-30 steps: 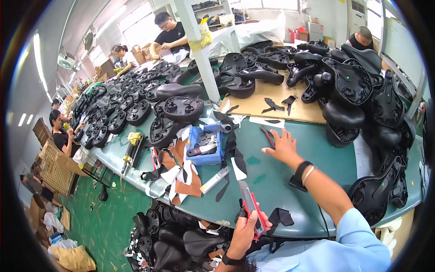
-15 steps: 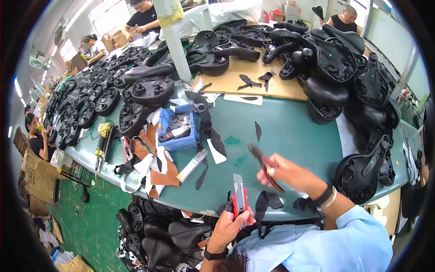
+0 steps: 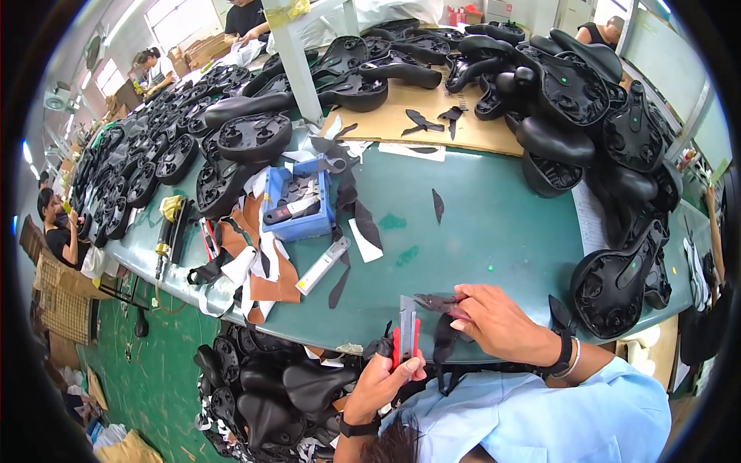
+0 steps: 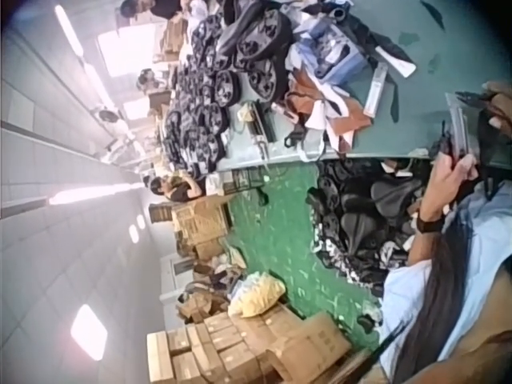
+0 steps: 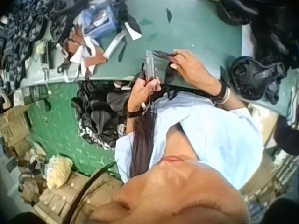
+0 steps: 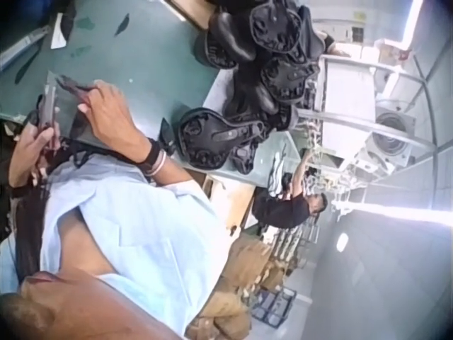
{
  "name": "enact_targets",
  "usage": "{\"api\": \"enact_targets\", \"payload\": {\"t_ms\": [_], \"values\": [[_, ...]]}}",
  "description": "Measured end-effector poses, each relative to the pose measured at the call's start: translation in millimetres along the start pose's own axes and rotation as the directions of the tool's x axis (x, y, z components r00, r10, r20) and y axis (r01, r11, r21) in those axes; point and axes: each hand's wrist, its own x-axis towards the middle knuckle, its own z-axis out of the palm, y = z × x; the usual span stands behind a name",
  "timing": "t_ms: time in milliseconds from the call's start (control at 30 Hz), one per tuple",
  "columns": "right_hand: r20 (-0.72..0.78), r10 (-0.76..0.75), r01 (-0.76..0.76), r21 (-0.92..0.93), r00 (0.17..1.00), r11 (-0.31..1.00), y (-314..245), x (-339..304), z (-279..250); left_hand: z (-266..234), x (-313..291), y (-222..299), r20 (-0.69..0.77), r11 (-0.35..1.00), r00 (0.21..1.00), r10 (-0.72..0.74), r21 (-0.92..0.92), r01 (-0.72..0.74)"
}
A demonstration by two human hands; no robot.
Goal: The person trims excess material from the underside of bicycle seats using a utility knife, pulling away the scraps by hand. They pick up a seat from a pile, cut around its edges, discard the trimmings, and place the finished seat onto a separate stack.
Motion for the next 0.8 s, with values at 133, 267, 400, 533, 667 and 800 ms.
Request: {"api": "enact_targets", "payload": {"t_ms": [133,267,400,533,667,800], "values": [[0.079,-0.010,0.011,-0.012,0.997,1.000,-3,3,-1,-4,0,-1,-0.007,0.999,1.000,0.002,0.032,-0.002],[0.289,0.133,-0.116,-0.076,0.948,0.990,-11,11,-4,-9,1,-6,0.001,1.000,1.000,-0.010,0.015,0.010],[0.437,0.185,-0.310,0.235,0.880,0.921,-9,10,0,-19,-5,-5,0.016,0.993,0.993,-0.115,-0.039,0.116],[0.710,0.107,-0.697,0.632,0.696,0.339,-2,15,18,-30,-13,-2,0.047,0.983,0.989,-0.137,-0.120,0.142],[0.731,-0.005,-0.692,0.649,0.683,0.318,-7,64,14,-39,-17,-6,-0.132,0.963,0.987,0.089,-0.241,-0.119],[0.500,0.076,-0.505,0.843,0.863,0.187,-9,167,39,-20,-7,6,-0.100,0.973,0.993,0.061,-0.214,-0.081]]}}
